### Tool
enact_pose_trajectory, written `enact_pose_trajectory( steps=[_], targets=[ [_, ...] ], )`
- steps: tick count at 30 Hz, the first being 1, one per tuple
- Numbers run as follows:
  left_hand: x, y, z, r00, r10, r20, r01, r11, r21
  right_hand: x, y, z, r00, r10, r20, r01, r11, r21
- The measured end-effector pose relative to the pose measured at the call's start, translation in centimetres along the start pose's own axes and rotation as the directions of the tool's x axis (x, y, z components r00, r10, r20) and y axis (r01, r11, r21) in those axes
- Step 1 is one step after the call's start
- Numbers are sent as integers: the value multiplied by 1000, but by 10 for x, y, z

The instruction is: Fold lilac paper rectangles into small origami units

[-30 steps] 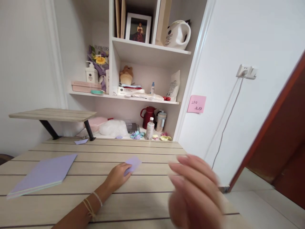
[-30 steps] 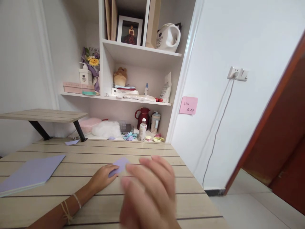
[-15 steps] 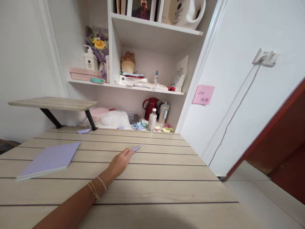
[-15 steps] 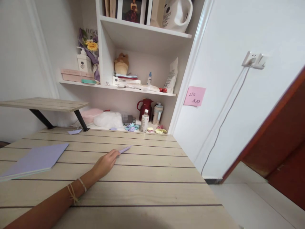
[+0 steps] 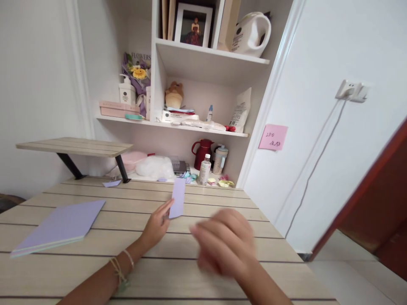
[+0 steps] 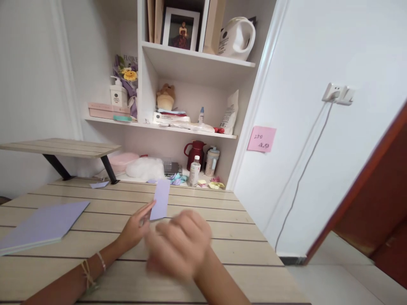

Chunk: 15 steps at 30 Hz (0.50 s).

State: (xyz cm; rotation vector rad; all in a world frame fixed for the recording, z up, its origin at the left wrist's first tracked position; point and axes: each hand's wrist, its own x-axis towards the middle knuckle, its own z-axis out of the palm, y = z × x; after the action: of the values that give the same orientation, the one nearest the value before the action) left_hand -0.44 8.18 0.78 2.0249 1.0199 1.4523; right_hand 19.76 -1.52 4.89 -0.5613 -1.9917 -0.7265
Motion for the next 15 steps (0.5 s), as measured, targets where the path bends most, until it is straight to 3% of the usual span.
enact_pose_trajectory(
  steps=[3,4,6,9,15],
  targets=[
    [4,-4,0,977,-212,-14,193,914,-356,18,42,41,964,249,91,-256,964,76],
    [5,-5,0,965,-262,3,238,872,-427,13,50,54,933,328,151,-346,932,111],
    [7,-6,-1,944,-328,27,299,819,-490,-4,57,74,814,523,252,-568,807,161],
    [8,-5,-3,932,-362,10,320,811,-490,-25,57,89,703,583,408,-709,625,329],
    [5,0,-4,960,-279,33,272,892,-362,-26,56,91,646,590,484,-748,362,556]
  ],
)
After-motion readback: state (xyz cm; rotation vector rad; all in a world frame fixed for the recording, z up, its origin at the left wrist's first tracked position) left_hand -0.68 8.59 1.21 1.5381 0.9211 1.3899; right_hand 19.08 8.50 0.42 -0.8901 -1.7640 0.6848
